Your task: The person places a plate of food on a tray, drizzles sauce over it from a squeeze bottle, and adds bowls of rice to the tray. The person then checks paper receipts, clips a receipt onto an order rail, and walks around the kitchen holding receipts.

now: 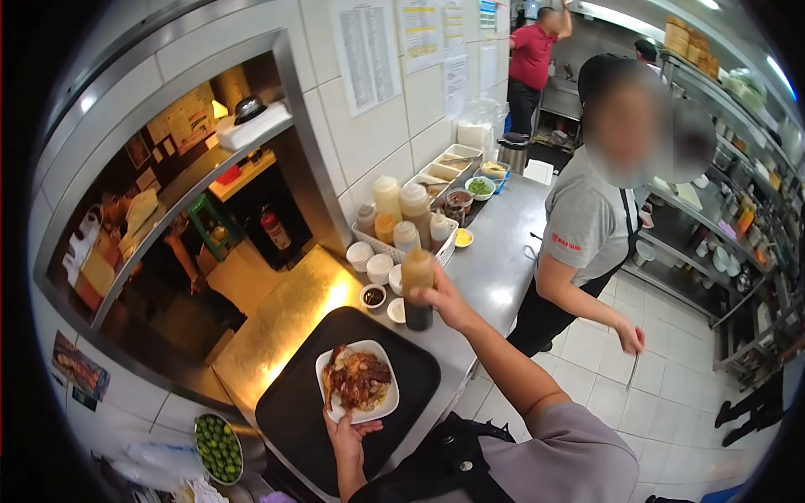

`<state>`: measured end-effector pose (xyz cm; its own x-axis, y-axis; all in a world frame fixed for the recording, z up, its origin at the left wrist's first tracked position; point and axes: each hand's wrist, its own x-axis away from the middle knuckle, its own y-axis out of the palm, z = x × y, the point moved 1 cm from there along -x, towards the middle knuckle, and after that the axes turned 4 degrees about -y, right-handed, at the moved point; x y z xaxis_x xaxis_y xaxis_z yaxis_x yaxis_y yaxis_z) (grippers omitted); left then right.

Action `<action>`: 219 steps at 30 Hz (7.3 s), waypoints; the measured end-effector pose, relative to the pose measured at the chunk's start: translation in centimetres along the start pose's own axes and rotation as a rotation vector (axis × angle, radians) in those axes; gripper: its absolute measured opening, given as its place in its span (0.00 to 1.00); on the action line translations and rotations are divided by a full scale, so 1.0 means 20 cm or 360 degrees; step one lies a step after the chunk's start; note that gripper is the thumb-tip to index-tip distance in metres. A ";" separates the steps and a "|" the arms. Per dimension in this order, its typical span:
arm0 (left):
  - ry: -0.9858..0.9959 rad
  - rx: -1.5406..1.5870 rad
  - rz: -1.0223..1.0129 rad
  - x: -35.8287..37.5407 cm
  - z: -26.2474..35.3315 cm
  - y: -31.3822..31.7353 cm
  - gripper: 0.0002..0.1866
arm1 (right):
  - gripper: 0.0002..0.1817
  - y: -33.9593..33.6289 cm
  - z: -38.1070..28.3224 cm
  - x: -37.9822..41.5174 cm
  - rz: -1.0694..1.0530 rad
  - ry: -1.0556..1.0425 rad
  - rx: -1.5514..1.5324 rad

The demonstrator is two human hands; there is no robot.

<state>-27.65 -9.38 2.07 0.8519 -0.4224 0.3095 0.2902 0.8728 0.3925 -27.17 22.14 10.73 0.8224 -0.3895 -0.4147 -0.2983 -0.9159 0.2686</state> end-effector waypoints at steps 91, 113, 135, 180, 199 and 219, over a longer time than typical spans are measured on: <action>0.0206 -0.0529 0.0276 0.20 -0.02 -0.32 0.27 | 0.21 0.84 -0.15 0.16 -0.1674 -0.0007 0.2543; 0.0170 -0.0359 0.0248 0.16 0.01 -0.37 0.26 | 0.19 0.77 -0.32 0.32 -0.1929 0.0353 0.2465; -0.0025 -0.0085 0.0222 0.11 -0.03 -0.32 0.23 | 0.31 0.64 -0.16 0.31 -0.1686 0.0433 0.1728; 0.0804 -0.1072 0.3190 1.61 -0.25 -0.85 0.16 | 0.26 -0.16 0.46 -0.32 -0.0014 -0.0360 0.1023; -0.0069 -0.1012 0.3055 2.37 -0.67 -1.20 0.73 | 0.72 2.78 0.52 2.30 -0.3201 -0.0537 0.0576; -0.0197 -0.1315 0.3071 2.23 -0.71 -1.20 0.69 | 0.57 2.07 0.12 1.63 -0.2593 -0.0213 0.0416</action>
<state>9.69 -45.65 -5.81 0.2207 0.9572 -0.1875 -0.6066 -0.0159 -0.7949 -13.94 -28.74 6.28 0.2920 0.9418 -0.1665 0.7002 -0.3292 -0.6335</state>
